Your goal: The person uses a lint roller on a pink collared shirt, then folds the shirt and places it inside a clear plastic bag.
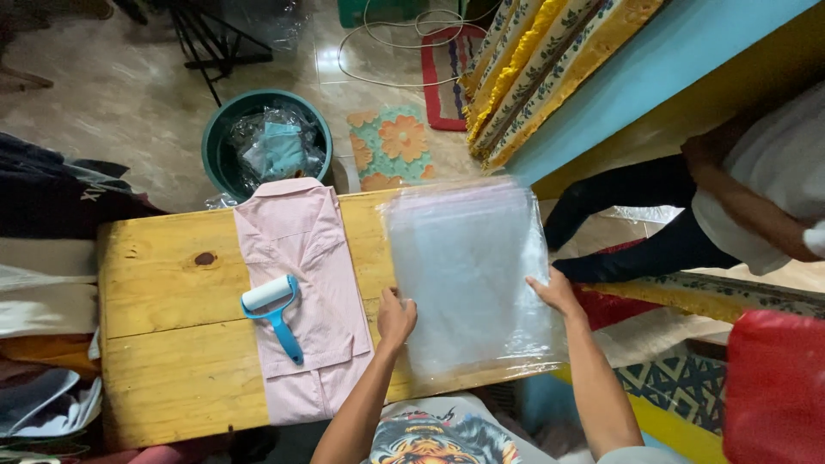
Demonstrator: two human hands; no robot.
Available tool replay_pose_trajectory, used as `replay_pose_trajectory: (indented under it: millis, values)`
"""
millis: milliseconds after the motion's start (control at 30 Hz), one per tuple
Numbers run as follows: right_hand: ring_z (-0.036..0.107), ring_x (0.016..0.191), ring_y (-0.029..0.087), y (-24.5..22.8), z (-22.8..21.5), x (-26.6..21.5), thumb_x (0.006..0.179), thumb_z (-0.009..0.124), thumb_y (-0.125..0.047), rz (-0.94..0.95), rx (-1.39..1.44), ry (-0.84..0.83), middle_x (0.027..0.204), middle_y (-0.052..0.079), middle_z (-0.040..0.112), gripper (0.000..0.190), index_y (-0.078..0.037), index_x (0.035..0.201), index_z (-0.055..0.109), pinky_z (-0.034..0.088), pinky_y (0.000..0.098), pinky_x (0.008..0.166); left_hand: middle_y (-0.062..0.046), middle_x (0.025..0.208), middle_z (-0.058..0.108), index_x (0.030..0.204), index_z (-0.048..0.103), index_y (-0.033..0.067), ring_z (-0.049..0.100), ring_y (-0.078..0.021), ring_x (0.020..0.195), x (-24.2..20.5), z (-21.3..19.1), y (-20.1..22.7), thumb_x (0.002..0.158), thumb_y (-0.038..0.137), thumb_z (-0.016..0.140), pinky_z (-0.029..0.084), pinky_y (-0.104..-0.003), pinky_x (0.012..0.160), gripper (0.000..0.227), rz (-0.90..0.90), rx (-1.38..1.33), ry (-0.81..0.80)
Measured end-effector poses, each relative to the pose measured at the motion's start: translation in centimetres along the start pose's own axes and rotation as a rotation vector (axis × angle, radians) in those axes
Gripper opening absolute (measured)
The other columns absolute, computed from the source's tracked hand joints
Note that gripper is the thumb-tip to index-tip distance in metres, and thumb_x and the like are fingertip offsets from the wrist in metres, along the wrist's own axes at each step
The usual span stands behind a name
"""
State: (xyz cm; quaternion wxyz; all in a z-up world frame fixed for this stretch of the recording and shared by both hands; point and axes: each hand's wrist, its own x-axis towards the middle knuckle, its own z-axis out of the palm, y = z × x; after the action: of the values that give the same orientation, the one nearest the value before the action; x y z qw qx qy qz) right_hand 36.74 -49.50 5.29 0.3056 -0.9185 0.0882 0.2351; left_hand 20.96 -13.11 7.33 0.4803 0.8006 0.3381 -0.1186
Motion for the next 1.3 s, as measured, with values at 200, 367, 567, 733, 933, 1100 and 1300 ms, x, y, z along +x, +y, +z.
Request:
replay_pose_trajectory:
  millis: [200,367,567,733,933,1100,1300]
  values:
    - [0.068,0.111,0.045,1.8,0.5,2.4,0.083,0.079,-0.042,-0.012,-0.006,-0.004,0.109,0.028,0.074,0.053,0.000,0.115,0.074,0.053,0.0544,0.092,-0.028,0.125,0.064,0.137,0.042,0.0074,0.064,-0.0479,0.119,0.8,-2.9,-0.6,0.086,0.033,0.062,0.050,-0.058,0.101,0.060,-0.024,0.008,-0.117]
    - [0.064,0.122,0.042,6.0,0.2,6.5,0.076,0.081,-0.059,0.126,-0.120,0.097,0.125,0.025,0.071,0.083,-0.007,0.138,0.062,0.050,0.0536,0.102,-0.023,0.103,0.068,0.130,0.055,0.0077,0.068,-0.0472,0.101,0.1,-8.5,-4.5,0.079,0.017,0.065,0.053,-0.054,0.090,0.052,0.152,-0.146,0.176]
    - [0.058,0.117,0.036,-8.8,6.7,-2.2,0.088,0.078,-0.030,-0.177,0.033,0.794,0.120,0.013,0.059,0.056,-0.011,0.135,0.054,0.045,0.0501,0.101,-0.011,0.097,0.064,0.111,0.058,0.0158,0.070,-0.0336,0.091,1.0,-17.1,-12.7,0.073,0.027,0.072,0.055,-0.047,0.083,0.043,0.052,-0.027,0.601]
    - [0.059,0.123,0.041,-19.5,24.4,-12.8,0.090,0.073,-0.019,-0.532,0.180,0.567,0.123,0.021,0.065,0.038,-0.005,0.124,0.066,0.040,0.0516,0.111,-0.010,0.106,0.066,0.116,0.051,0.0200,0.072,-0.0402,0.101,0.8,-20.8,-15.1,0.068,0.056,0.078,0.055,-0.056,0.088,0.066,-0.254,0.082,0.439]
    - [0.039,0.142,0.046,-26.8,34.7,-24.9,0.089,0.068,-0.026,-0.837,-0.305,0.174,0.156,0.024,0.040,0.068,-0.011,0.151,0.045,0.031,0.0690,0.109,-0.017,0.110,0.068,0.107,0.060,0.0149,0.067,-0.0456,0.112,1.1,-22.5,-17.6,0.090,0.051,0.061,0.053,-0.059,0.093,0.040,-0.126,0.124,0.115]
    - [0.024,0.151,0.041,-25.8,37.6,-25.6,0.100,0.048,-0.046,-0.719,-0.472,0.130,0.166,0.017,0.026,0.070,-0.021,0.162,0.028,0.015,0.0701,0.115,-0.022,0.109,0.064,0.119,0.061,0.0062,0.068,-0.0465,0.109,2.3,-28.2,-23.0,0.099,0.042,0.054,0.055,-0.056,0.091,0.042,-0.159,0.171,0.346]
    - [0.026,0.151,0.039,-25.8,39.2,-25.1,0.103,0.038,-0.045,-0.741,-0.497,0.240,0.164,0.017,0.029,0.065,-0.022,0.163,0.028,0.015,0.0694,0.115,-0.020,0.119,0.058,0.127,0.054,0.0091,0.066,-0.0472,0.111,5.4,-33.3,-30.3,0.098,0.053,0.052,0.053,-0.059,0.093,0.052,-0.256,0.160,0.461]
